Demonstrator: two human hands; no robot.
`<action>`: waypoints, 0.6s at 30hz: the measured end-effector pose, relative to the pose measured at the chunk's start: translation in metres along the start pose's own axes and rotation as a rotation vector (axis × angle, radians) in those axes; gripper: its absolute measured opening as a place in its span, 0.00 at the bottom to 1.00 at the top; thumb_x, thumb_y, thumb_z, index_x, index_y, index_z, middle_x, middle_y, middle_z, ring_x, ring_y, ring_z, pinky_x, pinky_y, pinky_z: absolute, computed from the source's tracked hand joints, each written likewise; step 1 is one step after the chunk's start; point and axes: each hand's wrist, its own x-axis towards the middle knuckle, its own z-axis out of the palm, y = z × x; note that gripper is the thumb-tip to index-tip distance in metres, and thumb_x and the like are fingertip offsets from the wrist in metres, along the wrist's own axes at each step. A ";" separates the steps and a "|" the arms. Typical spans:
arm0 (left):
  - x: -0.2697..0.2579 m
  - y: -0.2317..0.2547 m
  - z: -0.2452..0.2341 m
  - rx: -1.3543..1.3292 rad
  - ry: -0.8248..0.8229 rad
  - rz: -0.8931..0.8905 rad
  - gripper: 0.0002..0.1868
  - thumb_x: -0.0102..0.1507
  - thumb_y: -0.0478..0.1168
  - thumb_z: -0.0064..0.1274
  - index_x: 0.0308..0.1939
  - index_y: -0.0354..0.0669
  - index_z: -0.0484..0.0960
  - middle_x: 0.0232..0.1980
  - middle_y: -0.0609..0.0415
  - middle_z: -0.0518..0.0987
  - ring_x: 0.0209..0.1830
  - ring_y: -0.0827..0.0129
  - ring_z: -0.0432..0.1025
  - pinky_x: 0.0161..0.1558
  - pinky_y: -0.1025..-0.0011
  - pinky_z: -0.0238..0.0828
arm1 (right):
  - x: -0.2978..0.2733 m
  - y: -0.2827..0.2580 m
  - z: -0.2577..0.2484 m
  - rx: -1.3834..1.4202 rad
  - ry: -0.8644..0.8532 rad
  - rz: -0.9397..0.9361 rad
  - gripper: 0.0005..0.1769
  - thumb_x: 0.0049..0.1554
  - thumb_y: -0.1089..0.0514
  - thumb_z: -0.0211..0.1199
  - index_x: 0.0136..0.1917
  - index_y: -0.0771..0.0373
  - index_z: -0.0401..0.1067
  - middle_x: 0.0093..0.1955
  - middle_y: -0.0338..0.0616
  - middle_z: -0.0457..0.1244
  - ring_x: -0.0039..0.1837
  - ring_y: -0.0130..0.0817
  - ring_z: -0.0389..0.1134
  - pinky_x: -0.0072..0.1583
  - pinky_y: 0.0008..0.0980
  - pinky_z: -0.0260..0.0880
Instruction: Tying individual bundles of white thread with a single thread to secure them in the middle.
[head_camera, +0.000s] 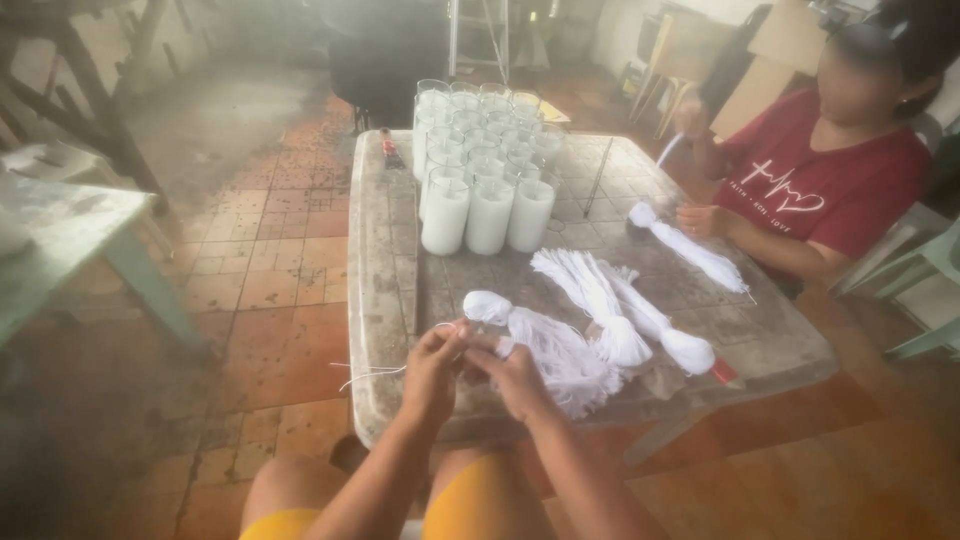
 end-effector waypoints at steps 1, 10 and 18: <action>0.006 0.000 -0.005 -0.001 0.006 0.000 0.12 0.59 0.36 0.66 0.35 0.39 0.75 0.52 0.44 0.79 0.51 0.54 0.77 0.58 0.52 0.69 | 0.009 0.011 -0.012 -0.001 -0.005 0.003 0.13 0.56 0.49 0.71 0.50 0.58 0.83 0.37 0.44 0.72 0.38 0.33 0.73 0.41 0.33 0.76; 0.009 0.045 -0.072 0.176 0.240 0.136 0.08 0.61 0.38 0.63 0.36 0.41 0.80 0.35 0.54 0.79 0.33 0.68 0.76 0.39 0.69 0.75 | 0.075 0.095 -0.089 0.589 0.236 0.152 0.05 0.60 0.55 0.64 0.42 0.55 0.72 0.25 0.35 0.58 0.27 0.23 0.61 0.28 0.19 0.58; 0.015 0.047 -0.097 0.716 0.179 0.193 0.08 0.63 0.43 0.63 0.41 0.45 0.88 0.39 0.44 0.85 0.35 0.59 0.80 0.40 0.62 0.79 | 0.071 0.095 -0.100 0.763 0.126 0.163 0.07 0.64 0.53 0.60 0.44 0.53 0.72 0.28 0.29 0.58 0.30 0.20 0.60 0.31 0.16 0.55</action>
